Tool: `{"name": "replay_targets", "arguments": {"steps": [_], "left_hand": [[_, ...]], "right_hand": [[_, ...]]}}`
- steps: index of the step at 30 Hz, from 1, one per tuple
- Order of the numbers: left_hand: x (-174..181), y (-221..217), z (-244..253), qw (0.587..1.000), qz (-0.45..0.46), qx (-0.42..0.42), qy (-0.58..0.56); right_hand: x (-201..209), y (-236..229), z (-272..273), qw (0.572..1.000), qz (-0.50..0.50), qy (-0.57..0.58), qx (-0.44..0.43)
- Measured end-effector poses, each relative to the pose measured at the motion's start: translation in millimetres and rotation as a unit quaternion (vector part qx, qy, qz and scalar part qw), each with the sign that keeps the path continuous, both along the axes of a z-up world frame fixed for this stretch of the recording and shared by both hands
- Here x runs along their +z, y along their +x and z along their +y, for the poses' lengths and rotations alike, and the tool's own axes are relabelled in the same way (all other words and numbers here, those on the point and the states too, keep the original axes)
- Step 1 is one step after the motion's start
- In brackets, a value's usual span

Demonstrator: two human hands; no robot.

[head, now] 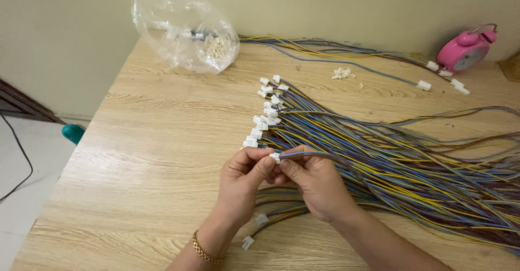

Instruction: Assembling plastic connectors onto multi-colored wire harness bundles.

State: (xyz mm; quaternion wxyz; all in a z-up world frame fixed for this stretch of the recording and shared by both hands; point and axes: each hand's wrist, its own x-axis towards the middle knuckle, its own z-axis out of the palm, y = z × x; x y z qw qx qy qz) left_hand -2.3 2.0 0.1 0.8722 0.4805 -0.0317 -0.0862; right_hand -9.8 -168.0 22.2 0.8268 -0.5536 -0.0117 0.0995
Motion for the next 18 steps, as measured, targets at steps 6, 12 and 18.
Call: {"name": "replay_targets", "arguments": {"steps": [6,12,18], "left_hand": [[-1,0,-3,0.999,-0.047,0.005,0.015],[9,13,19,0.980,-0.061,-0.001,0.188],[51,-3,44,0.854,-0.125,0.138,0.486]], "right_hand": [[-4,4,-7,0.999,-0.015,-0.034,0.020],[-5,-1,-22,0.980,0.025,-0.188,0.065],[30,-22,-29,0.864,-0.133,-0.472,0.109]]}}
